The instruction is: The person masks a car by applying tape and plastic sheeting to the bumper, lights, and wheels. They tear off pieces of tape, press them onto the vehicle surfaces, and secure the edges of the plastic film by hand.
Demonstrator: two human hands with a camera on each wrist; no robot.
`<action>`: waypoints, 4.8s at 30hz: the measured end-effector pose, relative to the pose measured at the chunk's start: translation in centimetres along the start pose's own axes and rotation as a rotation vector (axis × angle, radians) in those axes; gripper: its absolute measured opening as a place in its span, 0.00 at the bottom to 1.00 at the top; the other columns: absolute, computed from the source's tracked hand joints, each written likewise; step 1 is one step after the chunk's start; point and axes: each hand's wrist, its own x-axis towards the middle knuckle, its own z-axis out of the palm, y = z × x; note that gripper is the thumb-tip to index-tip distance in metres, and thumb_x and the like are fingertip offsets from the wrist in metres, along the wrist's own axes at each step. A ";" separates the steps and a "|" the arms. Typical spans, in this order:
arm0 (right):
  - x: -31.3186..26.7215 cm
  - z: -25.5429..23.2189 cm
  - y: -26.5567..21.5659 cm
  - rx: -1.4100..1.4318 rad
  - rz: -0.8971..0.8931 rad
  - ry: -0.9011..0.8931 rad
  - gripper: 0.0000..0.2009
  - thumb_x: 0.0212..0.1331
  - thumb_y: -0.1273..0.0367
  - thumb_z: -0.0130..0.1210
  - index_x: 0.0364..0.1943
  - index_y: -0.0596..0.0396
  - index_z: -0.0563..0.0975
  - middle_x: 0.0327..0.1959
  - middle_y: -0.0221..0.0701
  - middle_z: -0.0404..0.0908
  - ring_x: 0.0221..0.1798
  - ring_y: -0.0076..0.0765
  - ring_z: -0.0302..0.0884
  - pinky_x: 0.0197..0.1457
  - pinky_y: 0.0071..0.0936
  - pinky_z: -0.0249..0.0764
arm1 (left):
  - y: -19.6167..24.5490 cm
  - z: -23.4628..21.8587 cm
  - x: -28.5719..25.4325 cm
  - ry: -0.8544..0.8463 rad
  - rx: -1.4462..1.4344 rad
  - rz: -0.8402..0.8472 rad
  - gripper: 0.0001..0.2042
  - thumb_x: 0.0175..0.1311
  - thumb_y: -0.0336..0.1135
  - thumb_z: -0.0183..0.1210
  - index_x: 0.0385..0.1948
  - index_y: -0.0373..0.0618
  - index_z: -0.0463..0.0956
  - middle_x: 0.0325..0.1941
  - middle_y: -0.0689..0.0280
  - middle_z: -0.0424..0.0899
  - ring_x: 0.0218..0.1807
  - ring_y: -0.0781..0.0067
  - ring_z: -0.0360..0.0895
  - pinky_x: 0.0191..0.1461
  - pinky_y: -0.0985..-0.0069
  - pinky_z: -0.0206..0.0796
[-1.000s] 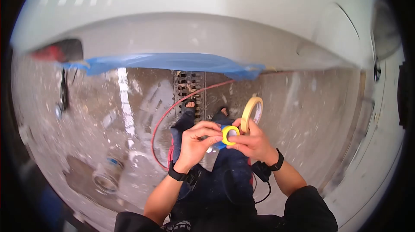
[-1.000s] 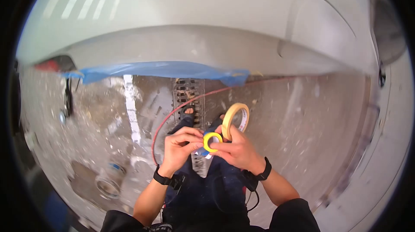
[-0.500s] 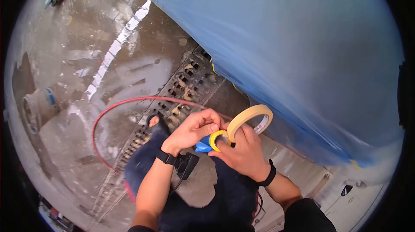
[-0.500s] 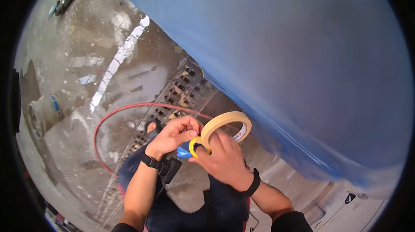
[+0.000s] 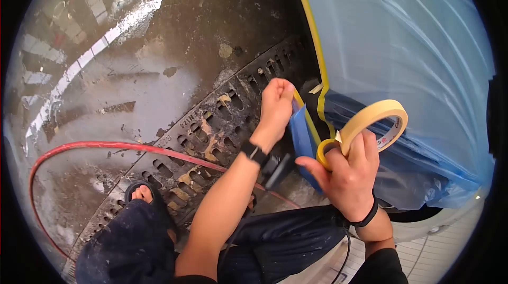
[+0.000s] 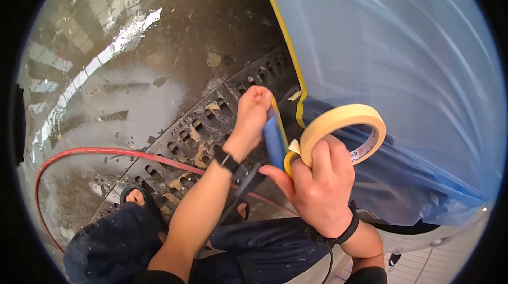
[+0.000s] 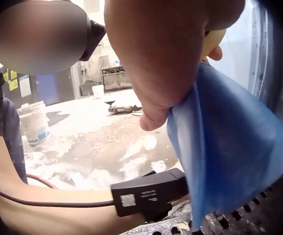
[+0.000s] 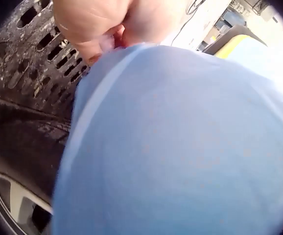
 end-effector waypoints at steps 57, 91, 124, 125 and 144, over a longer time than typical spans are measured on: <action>2.2 -1.7 4.0 -0.278 0.281 0.017 0.11 0.42 0.64 0.69 0.16 0.57 0.82 0.30 0.35 0.73 0.37 0.44 0.71 0.41 0.38 0.69 | -1.2 1.2 -1.3 -0.270 0.832 0.734 0.23 0.61 0.17 0.46 0.59 0.36 0.74 0.63 0.48 0.75 0.64 0.45 0.73 0.66 0.61 0.67; -25.6 -29.8 19.2 -0.889 0.565 0.219 0.20 0.41 0.49 0.69 0.21 0.52 0.84 0.35 0.31 0.73 0.44 0.39 0.70 0.46 0.36 0.71 | 0.4 36.6 -17.8 -1.261 0.922 0.627 0.21 0.59 0.28 0.65 0.54 0.37 0.71 0.31 0.54 0.86 0.36 0.59 0.87 0.42 0.69 0.78; -30.9 -11.5 9.3 0.119 0.980 1.547 0.15 0.49 0.71 0.57 0.17 0.53 0.60 0.35 0.38 0.68 0.34 0.38 0.70 0.40 0.35 0.67 | -5.2 46.5 -23.0 -1.345 0.980 1.091 0.09 0.64 0.28 0.57 0.45 0.39 0.81 0.24 0.51 0.82 0.28 0.45 0.81 0.33 0.60 0.73; -31.0 -10.7 9.0 0.424 0.975 1.630 0.13 0.52 0.71 0.56 0.22 0.52 0.62 0.40 0.37 0.68 0.36 0.33 0.74 0.44 0.34 0.70 | -4.0 46.8 -23.8 -1.428 0.961 0.973 0.12 0.64 0.26 0.58 0.48 0.40 0.81 0.24 0.53 0.82 0.27 0.46 0.81 0.34 0.62 0.73; -23.0 -11.6 18.2 0.660 0.996 1.573 0.10 0.60 0.68 0.68 0.35 0.64 0.82 0.28 0.26 0.79 0.33 0.19 0.70 0.39 0.23 0.68 | -1.6 7.4 -6.9 -0.131 1.689 1.370 0.30 0.51 0.17 0.56 0.63 0.32 0.68 0.60 0.43 0.75 0.57 0.37 0.74 0.63 0.52 0.64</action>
